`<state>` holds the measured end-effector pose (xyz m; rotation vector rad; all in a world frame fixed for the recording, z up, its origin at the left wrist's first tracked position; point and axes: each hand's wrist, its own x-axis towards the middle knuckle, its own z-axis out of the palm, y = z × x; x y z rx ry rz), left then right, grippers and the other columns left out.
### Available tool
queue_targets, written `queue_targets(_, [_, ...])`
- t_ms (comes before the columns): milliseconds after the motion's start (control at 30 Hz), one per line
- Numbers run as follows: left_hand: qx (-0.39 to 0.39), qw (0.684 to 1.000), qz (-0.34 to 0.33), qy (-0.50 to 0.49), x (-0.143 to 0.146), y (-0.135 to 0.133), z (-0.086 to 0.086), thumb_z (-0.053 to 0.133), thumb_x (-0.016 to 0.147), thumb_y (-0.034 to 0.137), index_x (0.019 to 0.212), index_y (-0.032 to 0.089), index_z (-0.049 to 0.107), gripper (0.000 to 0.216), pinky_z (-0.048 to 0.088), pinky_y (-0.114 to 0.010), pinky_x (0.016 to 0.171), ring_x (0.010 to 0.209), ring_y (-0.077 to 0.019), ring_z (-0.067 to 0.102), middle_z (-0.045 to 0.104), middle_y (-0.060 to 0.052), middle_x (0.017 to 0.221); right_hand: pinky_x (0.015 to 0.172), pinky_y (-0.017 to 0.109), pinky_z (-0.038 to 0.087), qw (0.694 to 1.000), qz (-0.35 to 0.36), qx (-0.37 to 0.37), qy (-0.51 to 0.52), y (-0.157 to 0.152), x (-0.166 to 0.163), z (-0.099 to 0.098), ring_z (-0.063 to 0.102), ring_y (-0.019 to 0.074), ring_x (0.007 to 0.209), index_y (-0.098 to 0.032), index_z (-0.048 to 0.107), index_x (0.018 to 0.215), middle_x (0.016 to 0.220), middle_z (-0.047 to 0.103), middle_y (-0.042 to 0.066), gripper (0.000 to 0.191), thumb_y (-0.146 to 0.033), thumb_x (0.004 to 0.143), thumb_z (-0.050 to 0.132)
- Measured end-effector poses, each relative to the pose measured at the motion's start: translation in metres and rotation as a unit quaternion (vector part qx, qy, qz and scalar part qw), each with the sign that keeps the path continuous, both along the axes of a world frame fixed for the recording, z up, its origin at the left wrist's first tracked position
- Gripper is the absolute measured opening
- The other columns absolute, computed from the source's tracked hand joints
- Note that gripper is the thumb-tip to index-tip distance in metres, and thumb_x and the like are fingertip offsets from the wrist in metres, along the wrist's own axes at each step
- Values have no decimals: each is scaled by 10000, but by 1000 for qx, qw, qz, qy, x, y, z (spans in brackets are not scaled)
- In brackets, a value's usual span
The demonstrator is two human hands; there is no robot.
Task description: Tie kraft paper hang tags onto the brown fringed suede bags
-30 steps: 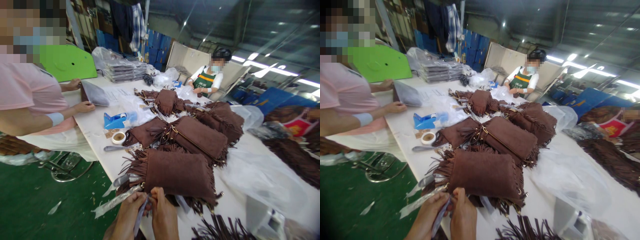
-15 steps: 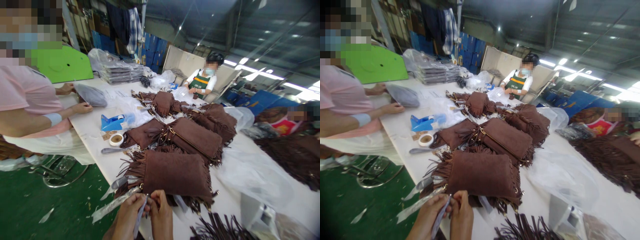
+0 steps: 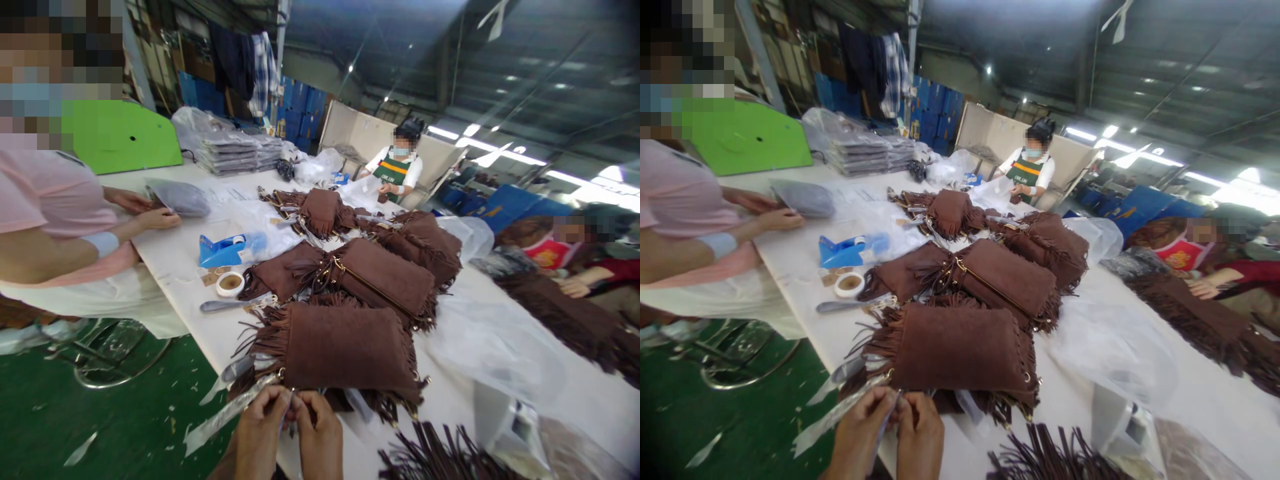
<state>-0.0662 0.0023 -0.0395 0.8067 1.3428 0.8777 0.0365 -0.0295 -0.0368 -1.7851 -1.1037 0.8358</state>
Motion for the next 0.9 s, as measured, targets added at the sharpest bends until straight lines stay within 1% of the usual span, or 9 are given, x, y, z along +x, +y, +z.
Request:
queue_targets(67, [24, 1000, 2, 18, -2, -1, 1, 631, 765, 445, 765, 204, 642, 241, 429, -256, 595, 634, -197, 578, 646, -20, 656, 649, 244, 468, 997, -10, -9, 70, 3, -1, 4, 604, 175, 676, -190, 682, 741, 695, 667, 28, 316, -464, 856, 572])
queue_targets(133, [37, 999, 4, 22, -4, -2, 1, 644, 760, 449, 770, 205, 653, 245, 442, -261, 626, 666, -206, 584, 658, -25, 690, 532, 228, 430, 989, -23, -20, 144, 5, -3, 8, 544, 149, 572, -177, 673, 703, 622, 624, 15, 374, -534, 800, 617])
queue_targets(233, [34, 999, 6, 7, -5, -3, 0, 676, 728, 451, 753, 212, 667, 241, 451, -263, 648, 680, -212, 587, 660, -21, 694, 380, 202, 258, 967, -28, -62, 245, 6, -3, 11, 350, 83, 421, -156, 651, 676, 522, 522, -19, 469, -624, 686, 687])
queue_targets(333, [27, 999, 25, -6, -3, -4, 0, 690, 706, 439, 722, 219, 671, 221, 445, -255, 636, 656, -203, 581, 647, -8, 655, 377, 192, 186, 951, -29, -93, 293, 7, -1, 10, 260, 49, 401, -142, 633, 680, 504, 478, -39, 508, -638, 629, 726])
queue_targets(433, [11, 999, 48, -23, -1, -4, 3, 701, 692, 435, 714, 209, 673, 229, 429, -247, 610, 636, -192, 568, 630, -3, 624, 379, 193, 178, 951, -36, -87, 295, 7, 0, 7, 262, 47, 405, -139, 624, 654, 498, 476, -36, 497, -621, 625, 743])
queue_targets(567, [-25, 995, 74, -65, 0, -5, 11, 730, 667, 406, 715, 176, 677, 240, 407, -235, 582, 595, -163, 544, 615, 2, 601, 390, 194, 207, 955, -21, -60, 290, 8, 0, 5, 308, 58, 430, -139, 646, 687, 538, 520, -18, 451, -582, 679, 731])
queue_targets(700, [-65, 988, 76, -114, 0, -4, 12, 781, 622, 422, 752, 152, 686, 314, 413, -233, 553, 564, -156, 559, 618, -2, 591, 403, 189, 236, 946, -18, -62, 319, 10, -1, 1, 336, 56, 429, -133, 651, 739, 557, 533, -18, 469, -590, 673, 735])
queue_targets(800, [-94, 980, 68, -162, -1, -2, 7, 811, 585, 436, 718, 141, 668, 354, 418, -246, 499, 500, -159, 551, 589, -2, 535, 390, 181, 213, 925, -34, -59, 374, 10, -5, -4, 301, 44, 407, -140, 619, 718, 527, 486, -44, 477, -588, 640, 763])
queue_targets(900, [-127, 966, 42, -222, -4, 0, 4, 821, 584, 384, 704, 126, 664, 326, 451, -269, 502, 496, -173, 572, 625, -37, 563, 393, 176, 186, 906, -35, -51, 419, 9, -7, -9, 275, 38, 405, -145, 598, 728, 510, 442, -65, 454, -560, 657, 767])
